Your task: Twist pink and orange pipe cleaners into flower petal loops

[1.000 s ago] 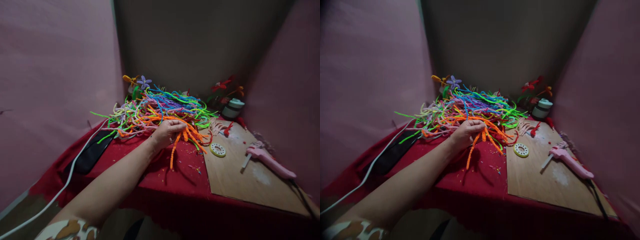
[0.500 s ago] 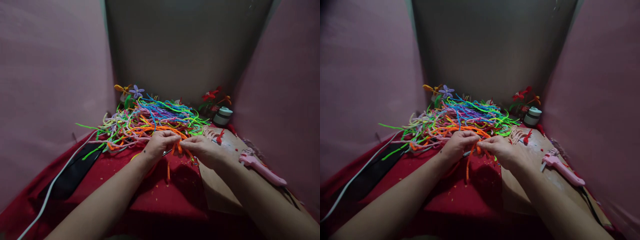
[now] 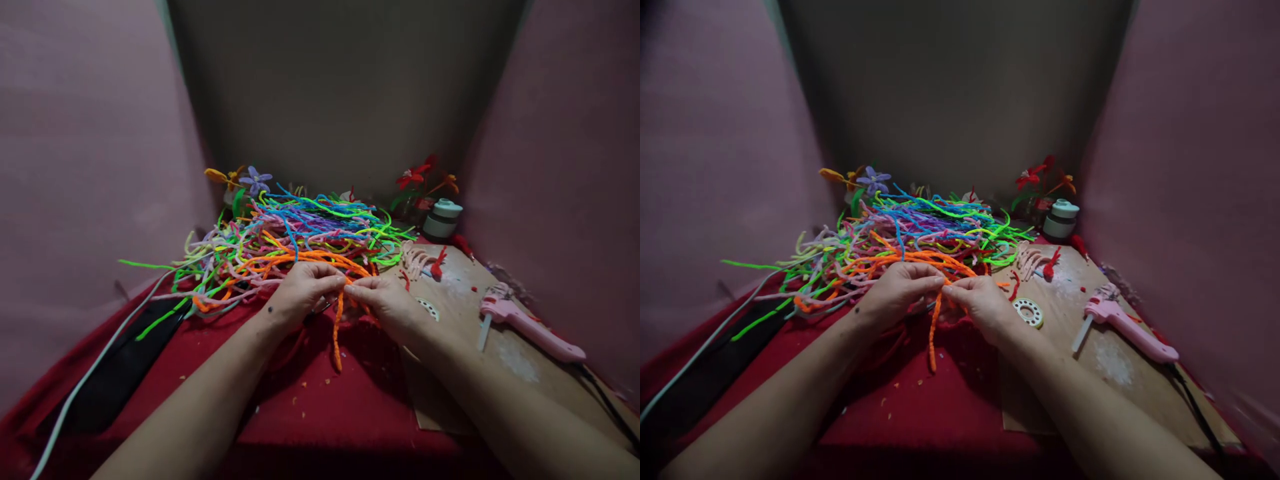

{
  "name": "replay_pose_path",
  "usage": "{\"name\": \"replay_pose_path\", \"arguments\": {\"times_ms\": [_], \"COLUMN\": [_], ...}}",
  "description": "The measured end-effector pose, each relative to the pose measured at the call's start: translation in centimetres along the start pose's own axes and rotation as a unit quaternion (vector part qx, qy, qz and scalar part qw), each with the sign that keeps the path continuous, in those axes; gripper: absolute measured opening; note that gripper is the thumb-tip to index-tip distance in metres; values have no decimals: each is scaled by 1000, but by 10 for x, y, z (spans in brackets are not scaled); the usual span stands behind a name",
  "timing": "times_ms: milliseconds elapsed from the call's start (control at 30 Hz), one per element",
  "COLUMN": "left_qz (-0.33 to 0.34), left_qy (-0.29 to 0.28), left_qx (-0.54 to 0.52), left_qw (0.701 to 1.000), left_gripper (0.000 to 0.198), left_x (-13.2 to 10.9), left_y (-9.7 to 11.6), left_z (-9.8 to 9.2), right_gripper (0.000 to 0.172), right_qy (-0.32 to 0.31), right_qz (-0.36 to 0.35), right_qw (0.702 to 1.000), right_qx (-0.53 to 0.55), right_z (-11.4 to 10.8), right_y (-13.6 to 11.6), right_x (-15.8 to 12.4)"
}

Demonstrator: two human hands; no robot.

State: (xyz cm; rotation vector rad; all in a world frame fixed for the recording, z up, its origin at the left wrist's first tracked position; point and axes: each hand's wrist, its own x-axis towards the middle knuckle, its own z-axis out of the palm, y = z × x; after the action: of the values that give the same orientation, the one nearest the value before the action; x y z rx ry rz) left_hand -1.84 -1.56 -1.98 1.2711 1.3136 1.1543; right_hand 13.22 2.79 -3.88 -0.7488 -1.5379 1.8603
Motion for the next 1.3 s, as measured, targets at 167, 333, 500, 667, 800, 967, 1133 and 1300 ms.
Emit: {"name": "replay_pose_path", "arguments": {"times_ms": [167,333,500,667,800,967,1133,1300], "left_qz": [53,70,87,26,17,115,54,-4], "left_qy": [75,100,109,28,31,155,76,5], "left_qx": [123,131,144,50,67,270,150,41], "left_qw": [988,984,980,998,997,943,984,999], "left_gripper": [16,15,14,19,21,19,21,24], "left_x": [3,6,2,-1,2,5,2,2], "left_y": [-4,-13,-13,-2,-3,-10,-5,-4], "left_z": [10,12,14,9,7,13,8,0], "right_gripper": [30,25,19,8,9,14,6,7], "right_qy": [28,19,-14,10,23,89,82,42], "right_qz": [15,9,42,82,101,33,48,77], "right_qw": [999,996,990,991,992,994,995,995], "right_qx": [20,92,133,103,74,-60,-23,42], "right_z": [2,7,8,7,11,19,21,16], "right_y": [4,12,14,7,4,5,3,3], "right_x": [0,0,0,-4,-7,-6,-10,-9]}}
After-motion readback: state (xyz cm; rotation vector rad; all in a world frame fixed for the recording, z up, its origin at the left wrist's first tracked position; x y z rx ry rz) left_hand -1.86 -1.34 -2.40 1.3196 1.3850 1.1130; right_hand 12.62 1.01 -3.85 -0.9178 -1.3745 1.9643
